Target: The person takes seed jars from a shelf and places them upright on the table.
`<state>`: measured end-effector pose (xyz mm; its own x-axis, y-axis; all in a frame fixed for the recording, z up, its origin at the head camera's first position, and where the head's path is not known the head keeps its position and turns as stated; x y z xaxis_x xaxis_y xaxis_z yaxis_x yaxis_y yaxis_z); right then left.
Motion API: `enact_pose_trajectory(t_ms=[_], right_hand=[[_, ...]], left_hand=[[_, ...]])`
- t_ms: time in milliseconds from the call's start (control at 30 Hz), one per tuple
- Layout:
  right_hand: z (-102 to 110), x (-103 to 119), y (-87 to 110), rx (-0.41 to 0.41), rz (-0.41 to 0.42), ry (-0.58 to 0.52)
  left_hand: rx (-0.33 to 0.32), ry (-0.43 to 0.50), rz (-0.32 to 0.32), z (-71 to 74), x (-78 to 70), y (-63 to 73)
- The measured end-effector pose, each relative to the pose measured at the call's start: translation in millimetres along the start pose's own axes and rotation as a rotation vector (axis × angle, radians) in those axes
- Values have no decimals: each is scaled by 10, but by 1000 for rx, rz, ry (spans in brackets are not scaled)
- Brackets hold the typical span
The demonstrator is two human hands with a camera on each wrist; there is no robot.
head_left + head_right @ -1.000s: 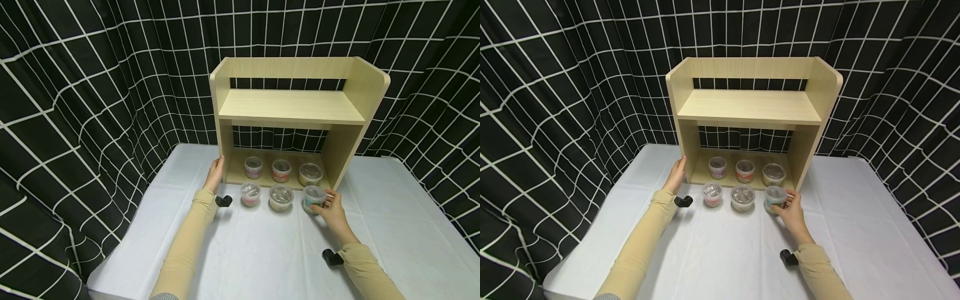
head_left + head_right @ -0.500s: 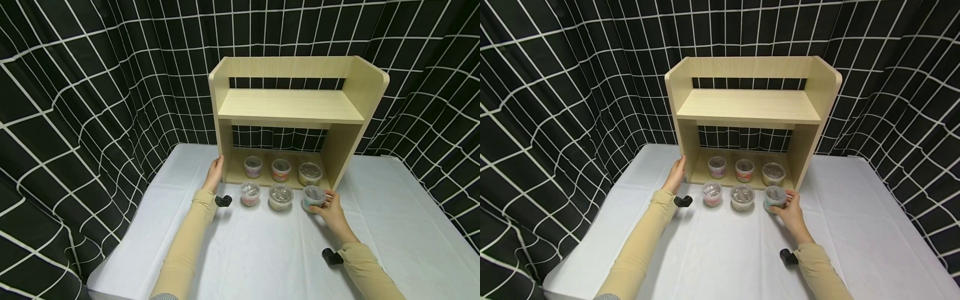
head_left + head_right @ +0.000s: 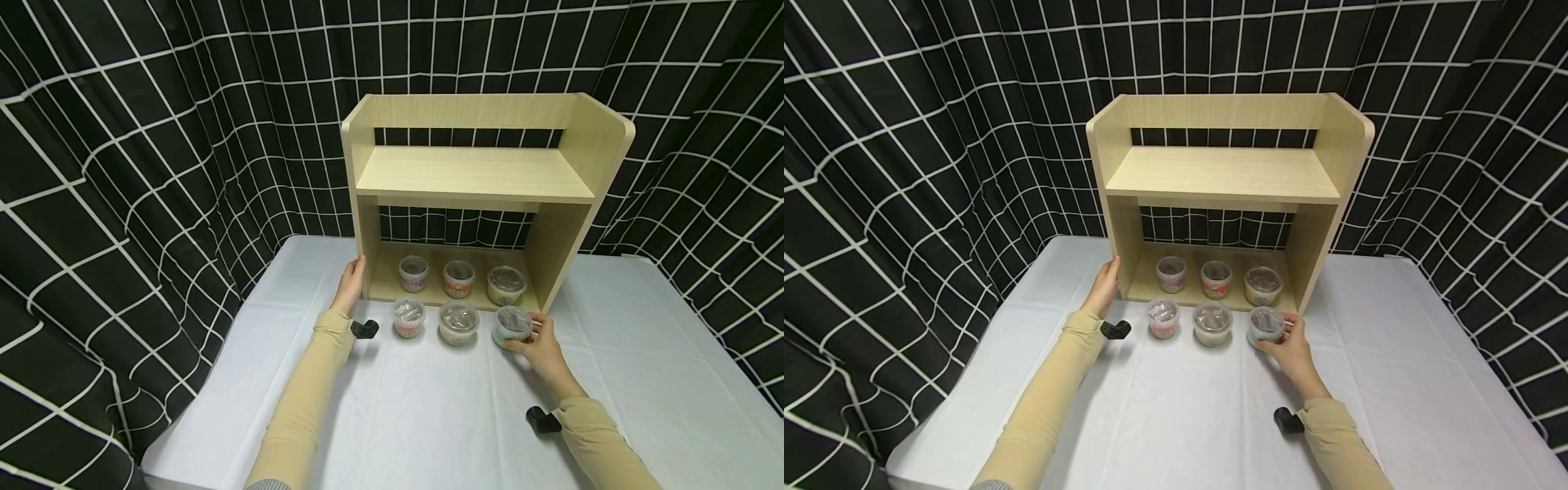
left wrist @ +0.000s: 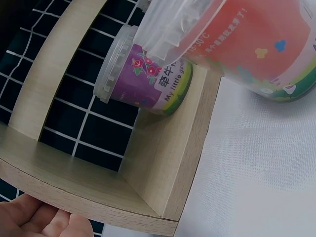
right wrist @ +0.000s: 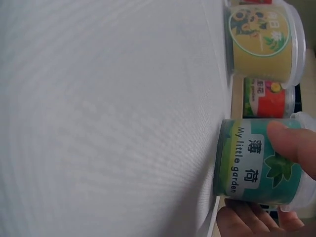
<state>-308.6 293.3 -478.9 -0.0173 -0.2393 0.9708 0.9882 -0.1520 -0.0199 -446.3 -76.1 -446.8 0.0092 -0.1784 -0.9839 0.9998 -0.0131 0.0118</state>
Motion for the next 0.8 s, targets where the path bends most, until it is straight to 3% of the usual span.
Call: enact_pose_trajectory(t_ms=[233,400,633,800], right_hand=[[-5,-4,-11,10,31,-19],[3,56,10,80,58,-47],[67,252,60,184,114,-84],[126,400,34,167,166,-69]], left_hand=[[-3,-3,-15,3,-5,-5],[-10,-5,-6,0,7,-3],[-10,-13,-5,1,7,-5],[-12,-12,-8,2,-4,-3]])
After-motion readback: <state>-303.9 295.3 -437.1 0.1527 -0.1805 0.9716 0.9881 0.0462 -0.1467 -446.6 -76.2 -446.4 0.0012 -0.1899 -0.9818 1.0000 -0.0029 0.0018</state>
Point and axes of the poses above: each hand's wrist, its own y-axis away from the middle knuckle, its own z-axis out of the back of the hand, x = y × z, the point moved 8 cm from there along -y, towards the middle knuckle, and after that the axes turned 8 degrees about -y, right-handed, at the moved point
